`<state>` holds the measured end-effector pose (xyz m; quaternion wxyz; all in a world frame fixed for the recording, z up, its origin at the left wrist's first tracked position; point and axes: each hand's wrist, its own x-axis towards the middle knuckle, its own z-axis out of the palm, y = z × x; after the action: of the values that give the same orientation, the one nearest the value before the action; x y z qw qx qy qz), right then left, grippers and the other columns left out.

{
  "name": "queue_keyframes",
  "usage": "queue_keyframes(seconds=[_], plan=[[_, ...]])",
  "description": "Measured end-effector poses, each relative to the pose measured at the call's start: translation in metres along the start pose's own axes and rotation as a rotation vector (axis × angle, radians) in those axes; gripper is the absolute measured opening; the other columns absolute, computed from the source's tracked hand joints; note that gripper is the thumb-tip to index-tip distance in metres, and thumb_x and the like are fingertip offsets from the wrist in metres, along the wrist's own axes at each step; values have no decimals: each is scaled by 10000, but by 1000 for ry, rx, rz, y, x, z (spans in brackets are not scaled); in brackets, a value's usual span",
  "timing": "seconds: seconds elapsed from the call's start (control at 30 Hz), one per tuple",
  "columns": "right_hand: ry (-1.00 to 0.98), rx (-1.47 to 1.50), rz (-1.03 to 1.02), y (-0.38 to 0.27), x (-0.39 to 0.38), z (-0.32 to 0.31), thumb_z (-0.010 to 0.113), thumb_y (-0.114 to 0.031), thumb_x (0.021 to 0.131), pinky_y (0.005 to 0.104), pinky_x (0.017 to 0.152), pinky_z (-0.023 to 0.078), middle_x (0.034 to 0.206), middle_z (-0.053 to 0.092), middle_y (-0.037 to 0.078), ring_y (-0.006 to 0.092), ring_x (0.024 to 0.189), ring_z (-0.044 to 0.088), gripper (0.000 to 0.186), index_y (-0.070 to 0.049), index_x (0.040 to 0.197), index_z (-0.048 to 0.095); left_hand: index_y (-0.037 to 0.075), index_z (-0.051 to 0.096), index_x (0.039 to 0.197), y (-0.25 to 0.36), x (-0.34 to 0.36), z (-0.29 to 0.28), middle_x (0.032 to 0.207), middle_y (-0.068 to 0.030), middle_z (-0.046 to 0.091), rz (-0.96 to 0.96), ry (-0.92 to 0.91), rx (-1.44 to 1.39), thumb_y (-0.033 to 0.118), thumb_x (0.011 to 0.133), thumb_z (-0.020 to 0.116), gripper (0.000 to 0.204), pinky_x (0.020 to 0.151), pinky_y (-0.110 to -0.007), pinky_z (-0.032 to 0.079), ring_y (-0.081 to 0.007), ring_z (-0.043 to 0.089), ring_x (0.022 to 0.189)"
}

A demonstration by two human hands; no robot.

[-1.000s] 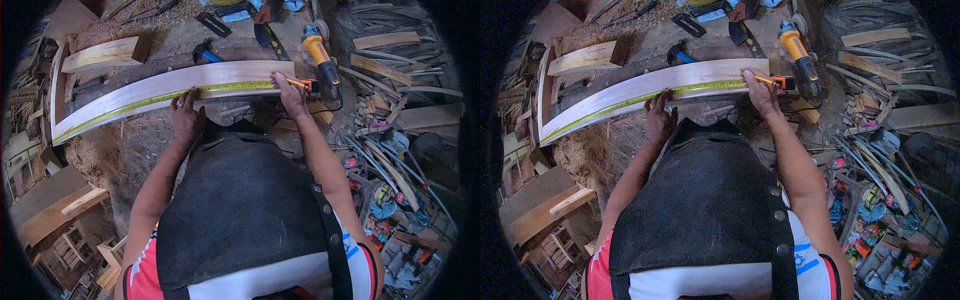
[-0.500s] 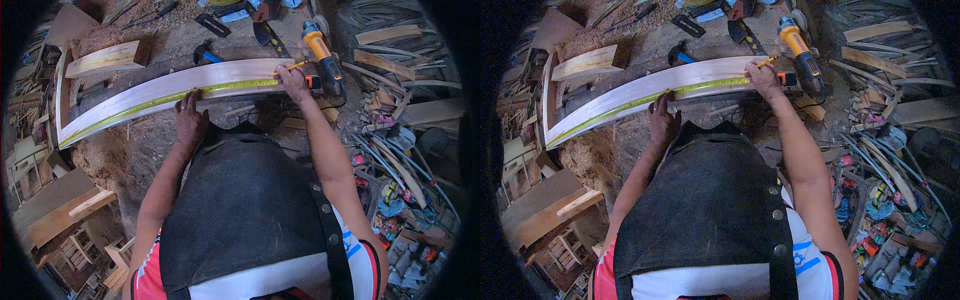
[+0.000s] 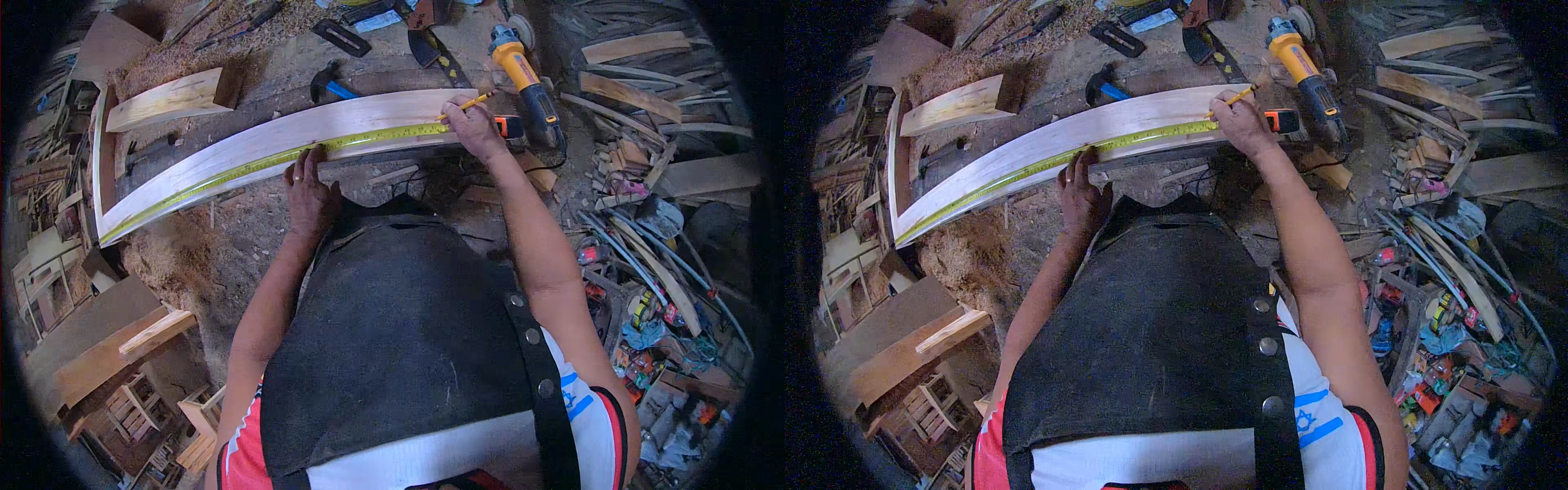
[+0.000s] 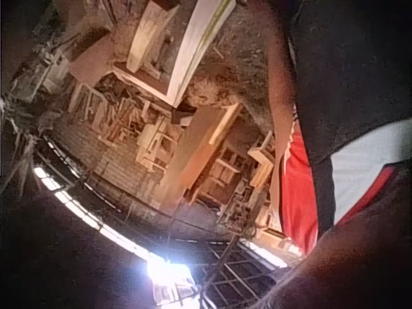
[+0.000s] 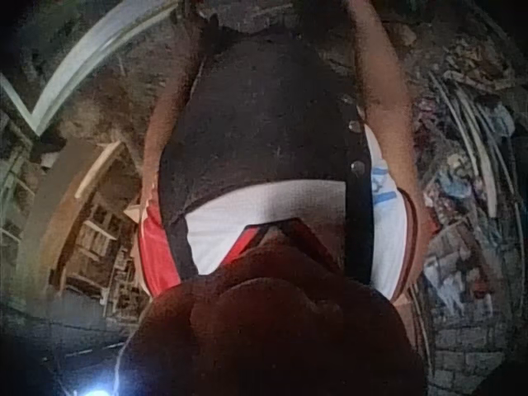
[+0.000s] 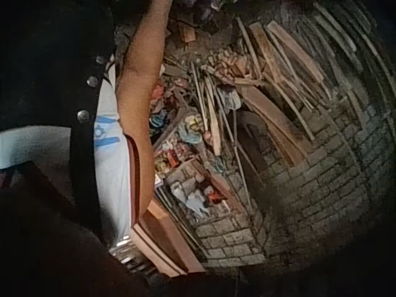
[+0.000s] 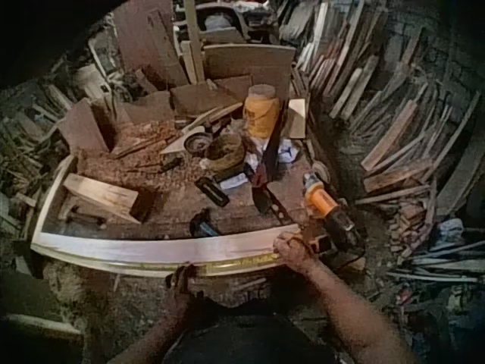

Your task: Assembling and measuring wooden components in a workshop using a hammer, saw, and tape measure.

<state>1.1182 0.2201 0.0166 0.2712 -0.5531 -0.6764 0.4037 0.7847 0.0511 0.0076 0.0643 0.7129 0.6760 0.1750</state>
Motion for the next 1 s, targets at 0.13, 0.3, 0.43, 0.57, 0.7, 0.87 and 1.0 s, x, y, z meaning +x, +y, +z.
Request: queue_keyframes(seconds=[0.13,0.3,0.43,0.57,0.7,0.87,1.0], plan=[[-38,-54,10,-4,-1,-1,542,-377,1018,460,882,550,949,752,198,370,953,726,403,-14,1022,719,23,437,1524,-2,-1,3,1515,-162,532,3,15,2,131,774,833,855,1215,-559,317,-344,455,1473],[-19,-97,-37,-6,-1,1,528,-383,1022,488,874,546,946,738,225,418,960,715,416,-14,1011,719,30,438,1521,-4,-1,4,1513,-159,538,24,15,34,132,769,835,856,1213,-559,320,-347,457,1476],[12,-153,-104,1,1,4,557,-367,1024,498,860,547,941,731,230,431,948,710,386,-16,995,717,35,439,1521,-6,0,5,1509,-171,544,-4,4,16,134,760,843,867,1215,-560,322,-351,467,1472],[49,-315,-296,6,1,7,587,-308,1033,475,831,557,920,736,212,409,925,721,310,-23,1008,706,50,438,1529,-6,0,4,1493,-184,554,-27,0,-45,137,763,843,871,1217,-567,319,-349,471,1470],[61,-276,-219,2,-4,10,599,-292,1041,479,807,552,880,721,219,408,894,720,295,-18,992,697,62,431,1545,-4,0,2,1516,-162,536,-13,-4,-23,148,775,844,878,1221,-571,312,-342,454,1483],[63,-232,-163,-7,-9,10,633,-277,1032,486,787,543,863,705,235,424,858,709,290,-3,956,690,61,426,1556,-3,-1,1,1546,-134,509,-20,-30,25,169,784,847,887,1219,-568,313,-333,430,1498],[70,-217,-184,-7,-9,10,644,-269,1029,492,801,541,861,703,234,428,871,707,276,-7,956,691,59,424,1562,-3,0,1,1545,-138,506,2,-5,12,171,791,845,886,1220,-567,313,-333,434,1494]])
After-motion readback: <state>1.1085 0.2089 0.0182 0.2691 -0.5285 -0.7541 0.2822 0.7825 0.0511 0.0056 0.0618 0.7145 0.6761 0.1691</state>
